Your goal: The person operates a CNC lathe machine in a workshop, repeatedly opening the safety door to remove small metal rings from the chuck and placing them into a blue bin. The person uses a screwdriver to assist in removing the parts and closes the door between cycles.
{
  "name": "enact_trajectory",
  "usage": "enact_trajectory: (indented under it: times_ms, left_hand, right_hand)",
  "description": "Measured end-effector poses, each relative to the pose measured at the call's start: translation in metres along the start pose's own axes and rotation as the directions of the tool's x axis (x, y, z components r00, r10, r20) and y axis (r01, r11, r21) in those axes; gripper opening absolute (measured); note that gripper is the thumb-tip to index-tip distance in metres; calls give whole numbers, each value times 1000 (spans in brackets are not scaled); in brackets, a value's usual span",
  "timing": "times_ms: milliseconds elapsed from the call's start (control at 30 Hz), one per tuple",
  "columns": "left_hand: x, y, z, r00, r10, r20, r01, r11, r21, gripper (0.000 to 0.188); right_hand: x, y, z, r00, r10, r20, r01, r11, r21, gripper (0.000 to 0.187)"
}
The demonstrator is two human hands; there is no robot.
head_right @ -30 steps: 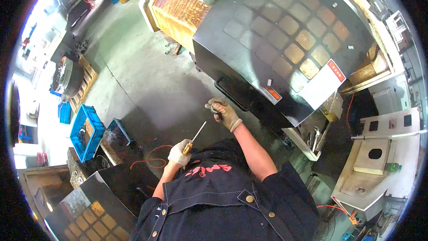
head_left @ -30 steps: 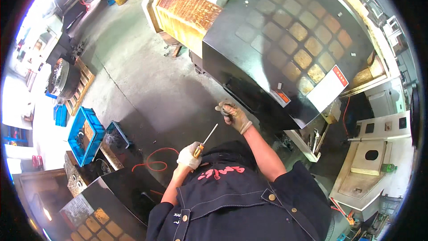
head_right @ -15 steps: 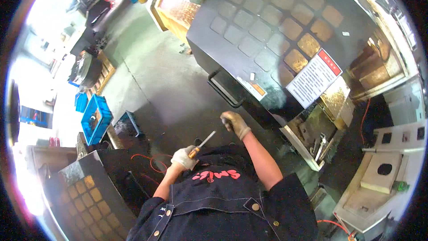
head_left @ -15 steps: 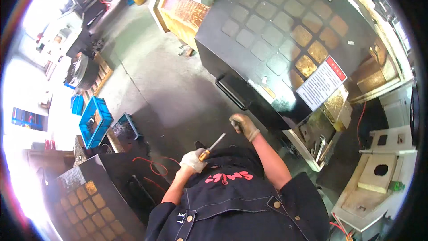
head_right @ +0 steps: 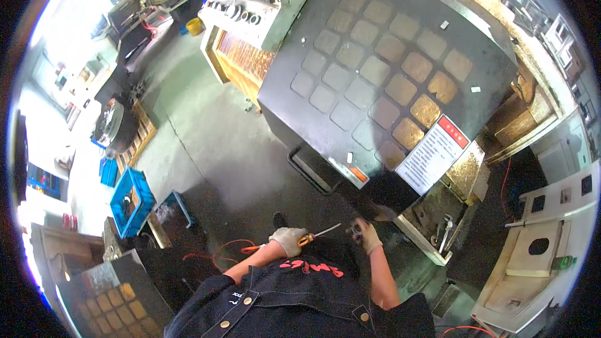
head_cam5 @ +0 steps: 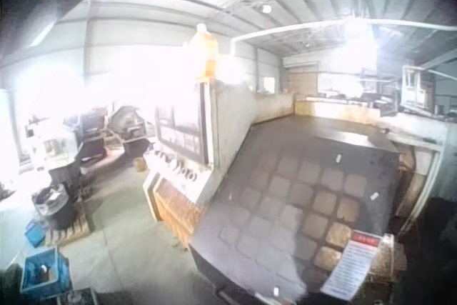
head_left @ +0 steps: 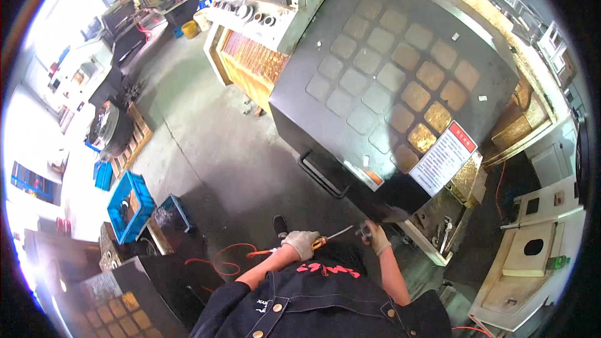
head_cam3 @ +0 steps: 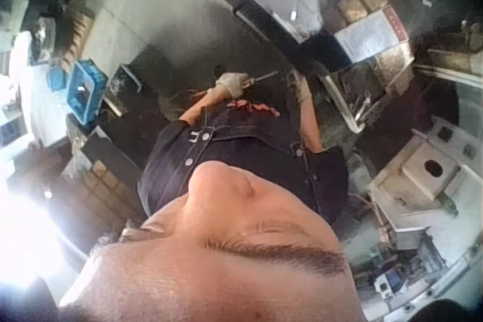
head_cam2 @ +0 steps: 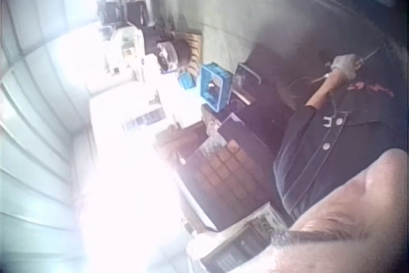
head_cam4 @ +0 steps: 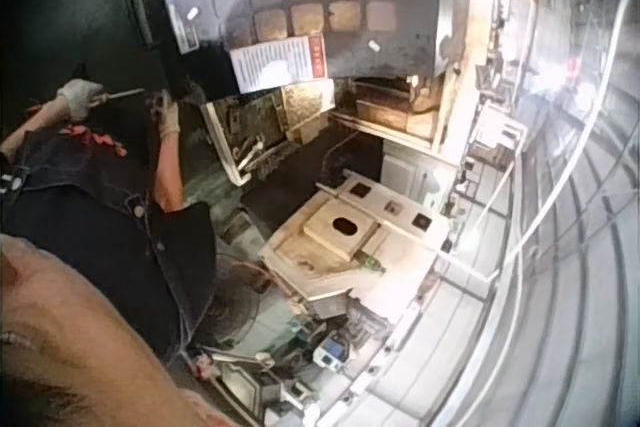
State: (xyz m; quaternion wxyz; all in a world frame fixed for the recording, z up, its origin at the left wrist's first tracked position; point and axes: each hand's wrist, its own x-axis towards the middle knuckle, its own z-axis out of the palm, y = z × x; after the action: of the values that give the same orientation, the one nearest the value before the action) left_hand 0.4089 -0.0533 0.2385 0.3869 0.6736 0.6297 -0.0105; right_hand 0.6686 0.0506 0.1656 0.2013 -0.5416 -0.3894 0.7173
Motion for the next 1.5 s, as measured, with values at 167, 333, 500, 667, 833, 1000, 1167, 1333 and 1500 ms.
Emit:
enact_trajectory:
  times_ms: [167, 333, 500, 667, 833, 1000, 1167, 1333, 1500]
  left_hand:
    - [20, -56, -18, 981, 161, -109, -175, 975, -134, 37]
    - [34, -122, -61, 995, 47, -90, -59, 989, -134, 41]
    - [74, -242, -43, 973, -230, -31, 216, 947, -236, 39]
    - [63, -341, -9, 816, -577, 23, 546, 759, -355, 37]
    - [18, -383, 23, 759, -649, 59, 621, 692, -369, 36]
    - [-8, -424, 49, 686, -725, 61, 657, 581, -480, 35]
    - [9, -435, 33, 688, -726, -5, 634, 605, -482, 35]
    - [21, -433, -9, 689, -707, -162, 535, 646, -545, 33]
    - [19, -425, -17, 734, -659, -162, 511, 693, -509, 30]
  right_hand:
    - [-6, 31, -34, 885, 180, -429, 156, 753, 639, 27]
    - [-22, -15, -63, 826, -202, -526, 563, 283, 776, 33]
    - [-26, -77, -38, 718, -531, -450, 690, 457, 561, 49]
    - [3, -49, -45, 397, -441, -805, 888, 405, 217, 45]
    - [-4, -81, -13, 345, -265, -901, 908, 337, 248, 46]
    - [-5, -86, -4, 297, -225, -928, 912, 355, 206, 47]
    - [-4, -86, -9, 297, -366, -882, 945, 245, 216, 49]
    - [-9, -97, 13, 335, -287, -897, 921, 300, 248, 51]
    - [-16, -108, 31, 304, -227, -925, 922, 316, 225, 50]
